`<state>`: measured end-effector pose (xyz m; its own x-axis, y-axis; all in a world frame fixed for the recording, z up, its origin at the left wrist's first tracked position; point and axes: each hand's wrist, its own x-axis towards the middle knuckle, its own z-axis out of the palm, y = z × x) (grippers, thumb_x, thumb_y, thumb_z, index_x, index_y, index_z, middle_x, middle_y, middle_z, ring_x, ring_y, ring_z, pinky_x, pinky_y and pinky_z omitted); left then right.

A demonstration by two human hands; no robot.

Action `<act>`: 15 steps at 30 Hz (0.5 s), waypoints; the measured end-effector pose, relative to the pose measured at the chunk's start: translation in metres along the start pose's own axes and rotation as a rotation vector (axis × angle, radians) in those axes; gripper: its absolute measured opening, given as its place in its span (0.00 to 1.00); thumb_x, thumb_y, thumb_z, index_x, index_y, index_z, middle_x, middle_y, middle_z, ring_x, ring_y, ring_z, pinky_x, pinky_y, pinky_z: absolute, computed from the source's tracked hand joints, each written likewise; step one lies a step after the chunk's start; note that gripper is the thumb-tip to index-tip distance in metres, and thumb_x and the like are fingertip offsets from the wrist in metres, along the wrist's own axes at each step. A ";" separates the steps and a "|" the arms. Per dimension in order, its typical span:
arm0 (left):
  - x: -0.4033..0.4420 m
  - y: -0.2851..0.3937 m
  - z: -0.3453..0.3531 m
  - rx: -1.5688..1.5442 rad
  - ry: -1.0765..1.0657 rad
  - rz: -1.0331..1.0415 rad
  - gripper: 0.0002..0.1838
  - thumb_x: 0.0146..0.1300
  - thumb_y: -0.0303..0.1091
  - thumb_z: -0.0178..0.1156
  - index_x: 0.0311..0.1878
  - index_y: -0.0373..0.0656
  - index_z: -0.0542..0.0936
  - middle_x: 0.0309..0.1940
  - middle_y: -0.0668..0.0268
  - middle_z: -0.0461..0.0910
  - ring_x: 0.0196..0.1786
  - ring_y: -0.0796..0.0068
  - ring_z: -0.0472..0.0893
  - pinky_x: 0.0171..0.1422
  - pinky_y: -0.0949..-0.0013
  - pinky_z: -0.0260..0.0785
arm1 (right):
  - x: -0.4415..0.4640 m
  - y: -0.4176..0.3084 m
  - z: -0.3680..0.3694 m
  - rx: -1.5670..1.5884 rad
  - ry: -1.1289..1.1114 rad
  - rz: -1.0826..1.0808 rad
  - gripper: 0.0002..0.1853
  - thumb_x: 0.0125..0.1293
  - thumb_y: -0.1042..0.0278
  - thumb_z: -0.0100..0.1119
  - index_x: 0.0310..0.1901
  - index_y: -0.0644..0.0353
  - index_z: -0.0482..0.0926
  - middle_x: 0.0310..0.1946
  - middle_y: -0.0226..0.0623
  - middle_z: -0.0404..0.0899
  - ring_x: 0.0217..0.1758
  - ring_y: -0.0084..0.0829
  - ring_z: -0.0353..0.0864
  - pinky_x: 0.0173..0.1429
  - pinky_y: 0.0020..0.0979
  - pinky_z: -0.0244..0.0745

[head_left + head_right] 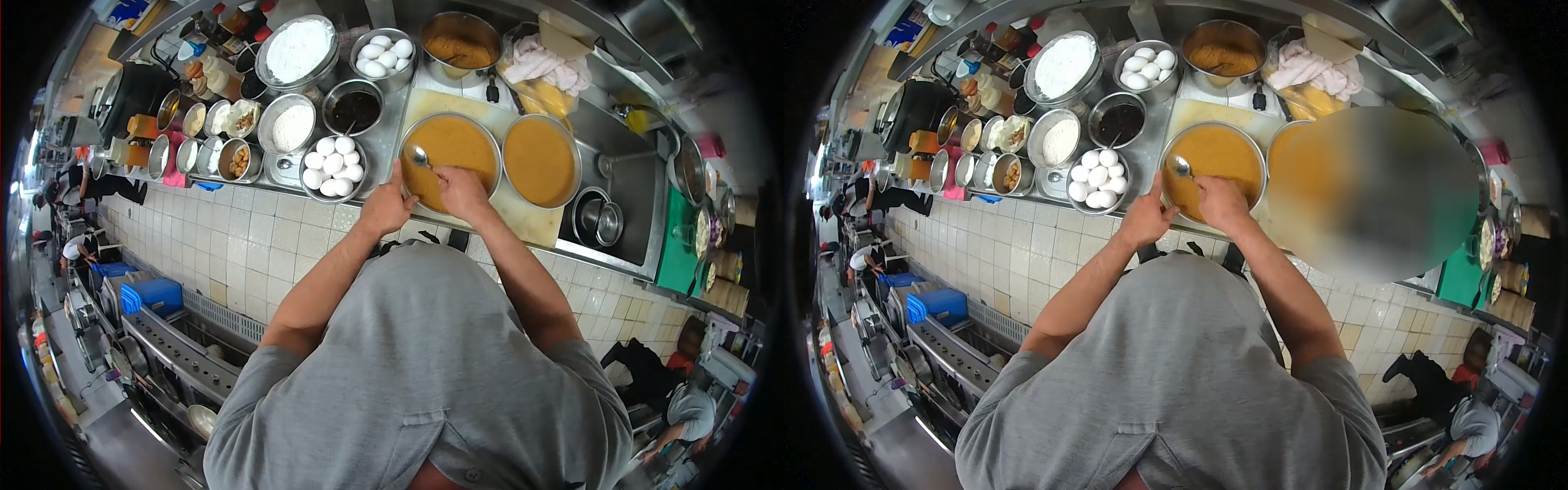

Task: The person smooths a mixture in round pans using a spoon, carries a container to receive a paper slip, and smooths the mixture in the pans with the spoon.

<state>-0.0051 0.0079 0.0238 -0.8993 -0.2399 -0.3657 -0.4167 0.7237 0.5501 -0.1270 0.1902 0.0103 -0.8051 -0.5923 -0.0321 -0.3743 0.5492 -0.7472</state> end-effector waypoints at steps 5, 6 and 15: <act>0.011 -0.007 -0.005 -0.015 0.031 0.051 0.51 0.72 0.34 0.70 0.87 0.24 0.50 0.44 0.39 0.90 0.52 0.36 0.90 0.63 0.45 0.81 | -0.017 -0.006 -0.066 -0.304 -0.477 0.052 0.15 0.74 0.67 0.61 0.55 0.48 0.93 0.51 0.47 0.91 0.58 0.52 0.89 0.62 0.53 0.83; 0.012 -0.004 -0.013 -0.039 -0.019 0.051 0.51 0.72 0.33 0.69 0.87 0.24 0.49 0.48 0.35 0.89 0.55 0.34 0.88 0.66 0.44 0.79 | -0.015 -0.001 -0.069 -0.305 -0.479 0.056 0.15 0.74 0.67 0.61 0.55 0.48 0.93 0.51 0.47 0.91 0.58 0.52 0.89 0.62 0.53 0.83; 0.004 0.001 -0.006 -0.193 0.003 0.020 0.51 0.72 0.28 0.67 0.90 0.30 0.47 0.42 0.43 0.91 0.48 0.41 0.92 0.60 0.50 0.82 | -0.012 0.002 -0.045 -0.281 -0.201 0.084 0.13 0.75 0.66 0.60 0.52 0.46 0.94 0.49 0.45 0.89 0.55 0.51 0.90 0.60 0.53 0.84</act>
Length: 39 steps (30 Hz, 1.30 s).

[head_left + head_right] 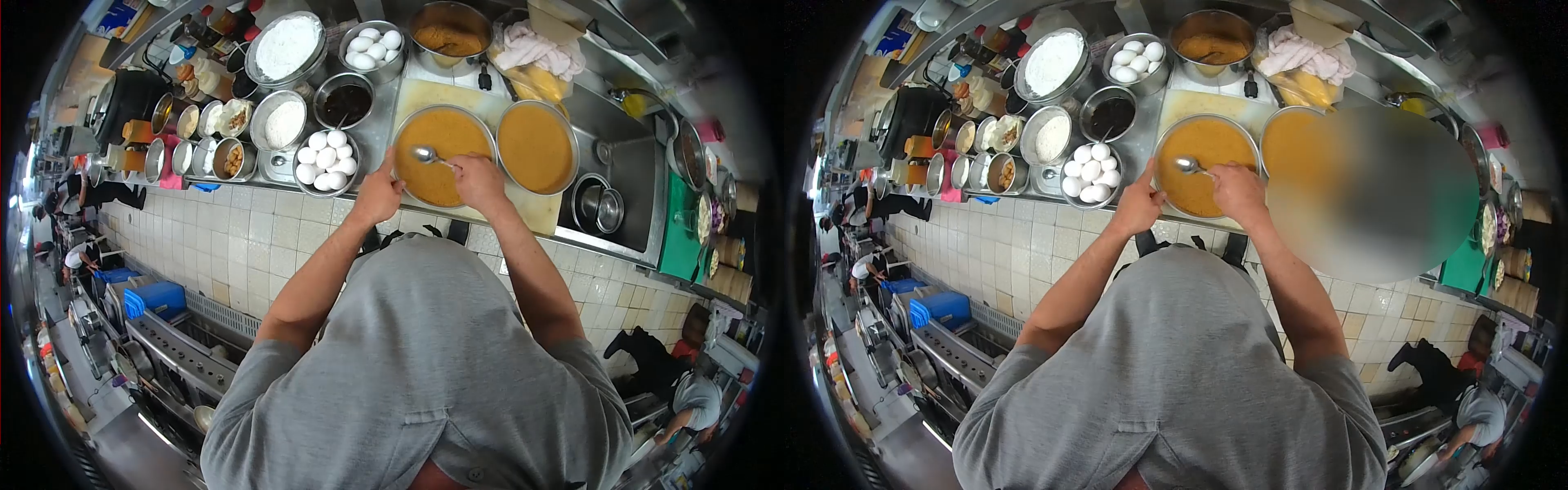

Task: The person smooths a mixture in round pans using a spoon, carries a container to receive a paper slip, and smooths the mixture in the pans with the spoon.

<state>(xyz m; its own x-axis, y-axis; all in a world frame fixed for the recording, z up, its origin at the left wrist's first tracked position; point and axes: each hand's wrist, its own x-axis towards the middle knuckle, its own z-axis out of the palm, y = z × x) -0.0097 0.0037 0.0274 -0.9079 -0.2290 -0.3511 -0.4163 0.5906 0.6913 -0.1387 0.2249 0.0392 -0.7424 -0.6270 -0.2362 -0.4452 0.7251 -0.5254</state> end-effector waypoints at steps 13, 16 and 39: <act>0.024 -0.009 -0.013 -0.092 0.007 -0.034 0.50 0.70 0.27 0.67 0.91 0.38 0.52 0.37 0.47 0.92 0.40 0.50 0.92 0.53 0.55 0.84 | 0.017 0.010 -0.006 0.082 -0.087 -0.105 0.14 0.75 0.65 0.58 0.53 0.49 0.93 0.52 0.47 0.91 0.55 0.53 0.90 0.60 0.53 0.84; 0.036 -0.014 -0.011 0.020 0.139 0.034 0.46 0.69 0.28 0.68 0.88 0.35 0.59 0.39 0.43 0.91 0.45 0.41 0.92 0.58 0.51 0.84 | 0.012 0.040 -0.019 -0.006 -0.058 -0.008 0.14 0.75 0.64 0.59 0.53 0.48 0.93 0.51 0.46 0.91 0.55 0.52 0.90 0.59 0.53 0.84; -0.011 -0.002 0.009 -0.035 0.080 -0.025 0.56 0.70 0.32 0.73 0.91 0.36 0.46 0.42 0.47 0.92 0.49 0.45 0.91 0.60 0.50 0.81 | -0.004 0.039 -0.032 -0.071 0.142 0.058 0.14 0.74 0.64 0.59 0.54 0.43 0.92 0.52 0.41 0.90 0.57 0.48 0.89 0.60 0.51 0.83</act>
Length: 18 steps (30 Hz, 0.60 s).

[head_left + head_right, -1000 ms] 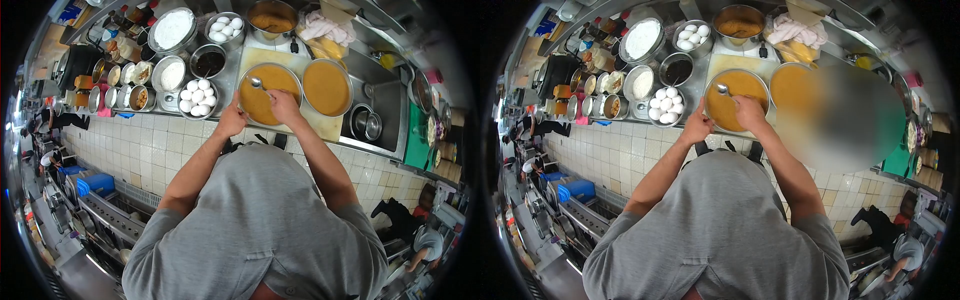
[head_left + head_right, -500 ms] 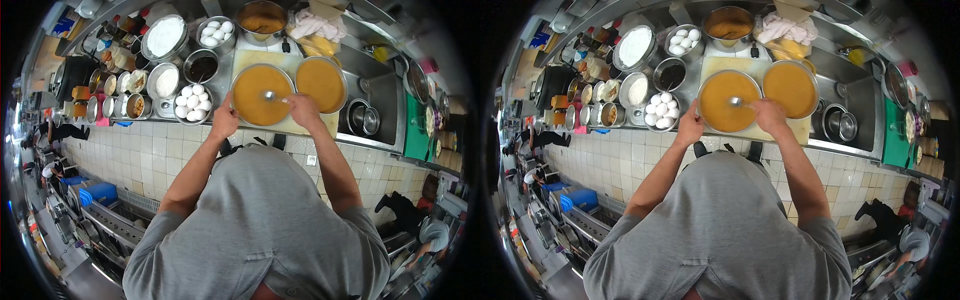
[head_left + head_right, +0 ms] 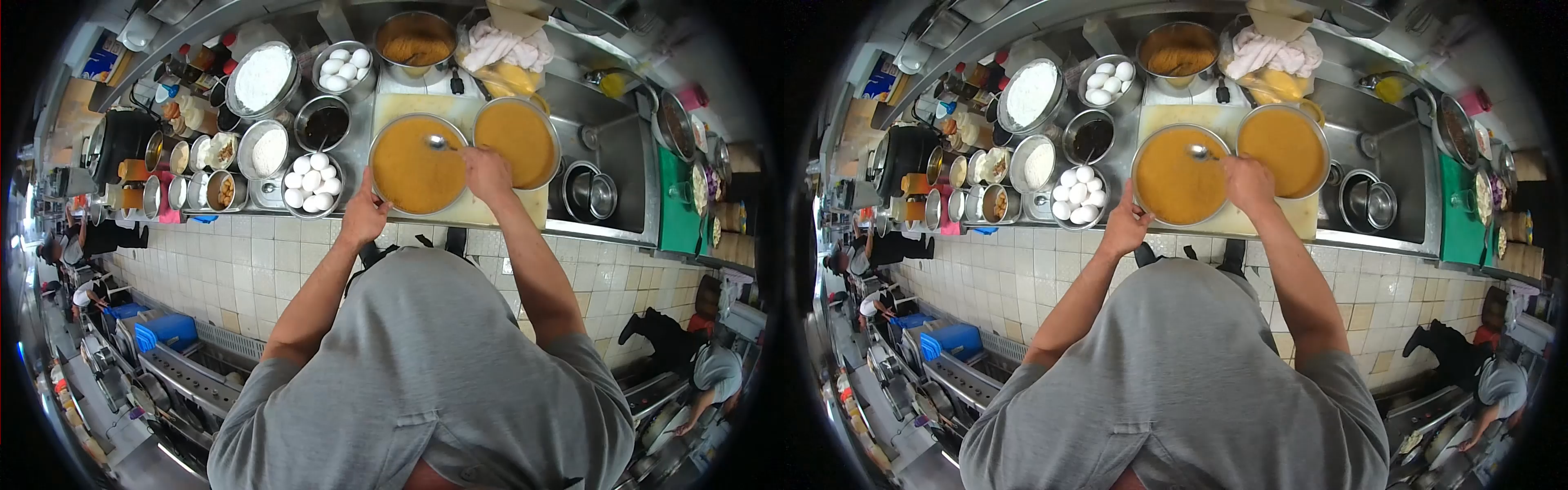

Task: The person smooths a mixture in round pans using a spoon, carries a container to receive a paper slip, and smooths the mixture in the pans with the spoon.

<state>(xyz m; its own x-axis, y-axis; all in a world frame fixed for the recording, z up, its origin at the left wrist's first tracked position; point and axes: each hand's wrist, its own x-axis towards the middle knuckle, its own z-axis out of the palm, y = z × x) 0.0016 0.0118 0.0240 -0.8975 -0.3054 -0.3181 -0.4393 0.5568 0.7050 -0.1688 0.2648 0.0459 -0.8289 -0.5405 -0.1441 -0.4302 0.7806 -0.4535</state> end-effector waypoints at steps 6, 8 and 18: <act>0.002 0.005 -0.005 0.071 -0.059 -0.025 0.56 0.72 0.34 0.70 0.90 0.32 0.43 0.45 0.47 0.92 0.52 0.43 0.91 0.62 0.49 0.81 | 0.045 -0.026 0.028 -0.001 -0.060 -0.265 0.13 0.75 0.63 0.57 0.53 0.44 0.91 0.53 0.41 0.90 0.58 0.47 0.89 0.61 0.51 0.83; 0.002 0.002 -0.003 0.097 -0.041 -0.006 0.56 0.71 0.34 0.72 0.90 0.30 0.45 0.41 0.48 0.91 0.47 0.45 0.92 0.60 0.51 0.82 | 0.053 -0.043 0.024 -0.095 -0.046 -0.159 0.15 0.74 0.65 0.57 0.55 0.43 0.91 0.52 0.41 0.90 0.57 0.47 0.90 0.61 0.51 0.84; 0.003 0.001 -0.006 0.147 -0.072 -0.006 0.55 0.72 0.36 0.71 0.89 0.28 0.46 0.45 0.46 0.92 0.50 0.44 0.91 0.61 0.50 0.82 | -0.006 -0.002 -0.007 0.074 0.173 0.179 0.16 0.74 0.64 0.59 0.55 0.43 0.94 0.49 0.44 0.92 0.54 0.51 0.91 0.60 0.51 0.84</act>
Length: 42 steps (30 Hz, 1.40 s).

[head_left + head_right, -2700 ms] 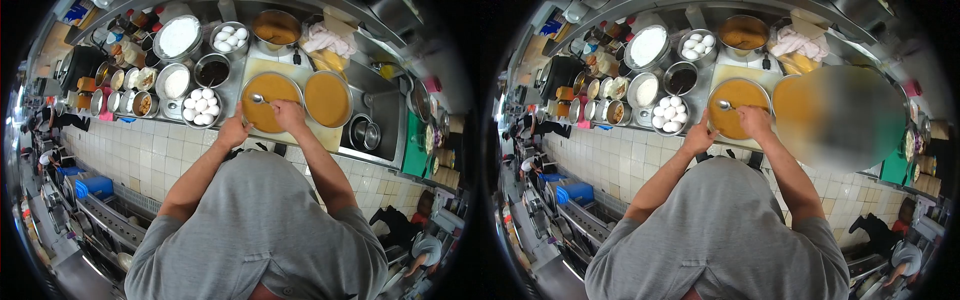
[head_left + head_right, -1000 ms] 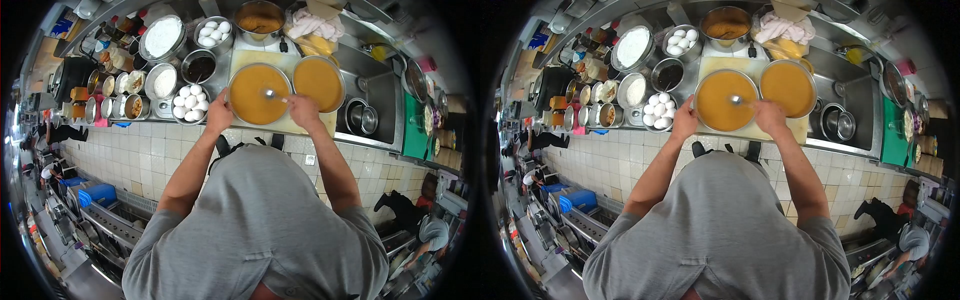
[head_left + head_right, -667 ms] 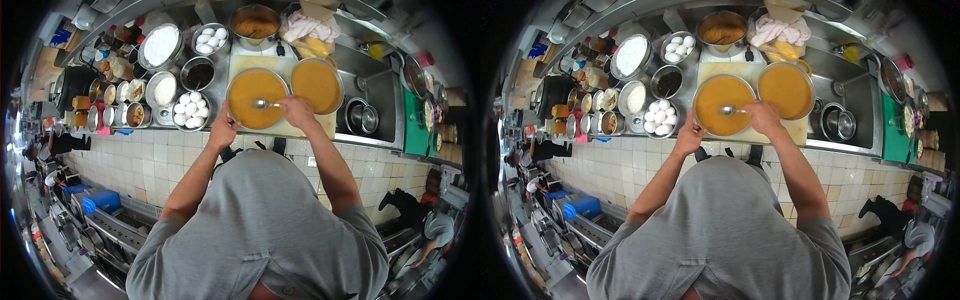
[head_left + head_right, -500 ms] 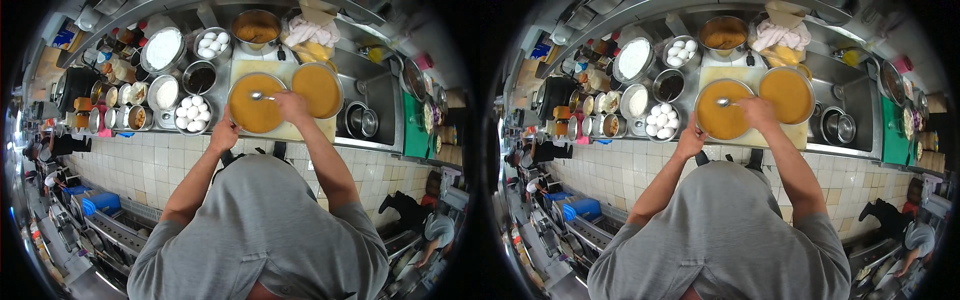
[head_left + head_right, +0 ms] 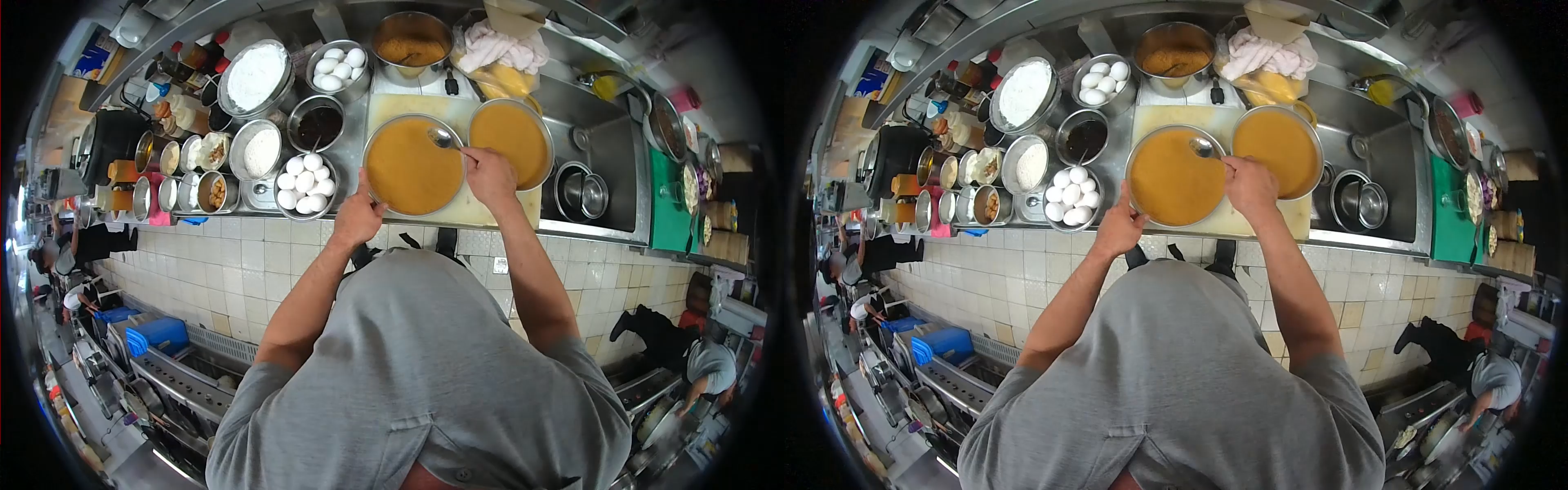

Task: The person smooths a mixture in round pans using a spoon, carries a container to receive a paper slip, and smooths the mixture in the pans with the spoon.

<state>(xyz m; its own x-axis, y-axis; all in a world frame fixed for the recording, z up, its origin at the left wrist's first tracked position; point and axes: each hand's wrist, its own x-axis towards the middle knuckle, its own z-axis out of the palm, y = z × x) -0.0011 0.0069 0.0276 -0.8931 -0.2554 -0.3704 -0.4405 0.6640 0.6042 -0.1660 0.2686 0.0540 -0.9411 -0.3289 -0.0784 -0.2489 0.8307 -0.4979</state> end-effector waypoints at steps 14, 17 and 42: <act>0.001 0.000 0.000 0.001 0.001 -0.012 0.55 0.73 0.38 0.71 0.90 0.30 0.46 0.43 0.46 0.92 0.48 0.42 0.91 0.60 0.50 0.82 | -0.004 0.004 0.018 -0.015 0.086 0.037 0.16 0.76 0.63 0.59 0.57 0.45 0.93 0.46 0.44 0.92 0.50 0.50 0.91 0.56 0.52 0.85; 0.001 -0.002 0.004 -0.001 0.013 -0.003 0.55 0.72 0.37 0.71 0.90 0.29 0.46 0.43 0.46 0.92 0.48 0.42 0.91 0.59 0.49 0.82 | 0.003 0.006 0.026 0.005 0.075 0.011 0.15 0.75 0.64 0.60 0.56 0.42 0.93 0.46 0.44 0.91 0.50 0.50 0.91 0.55 0.52 0.85; 0.023 -0.023 0.014 -0.221 0.071 0.017 0.48 0.72 0.22 0.60 0.91 0.37 0.50 0.37 0.50 0.90 0.35 0.62 0.91 0.49 0.60 0.84 | 0.001 -0.040 0.094 0.342 -0.168 -0.206 0.18 0.74 0.68 0.57 0.59 0.50 0.90 0.51 0.53 0.90 0.57 0.56 0.90 0.61 0.56 0.82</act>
<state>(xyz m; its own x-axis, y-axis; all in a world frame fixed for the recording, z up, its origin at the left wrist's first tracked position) -0.0100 -0.0045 -0.0043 -0.9013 -0.2995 -0.3130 -0.4277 0.5007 0.7526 -0.1357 0.1929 -0.0073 -0.8225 -0.5640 -0.0726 -0.3106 0.5526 -0.7734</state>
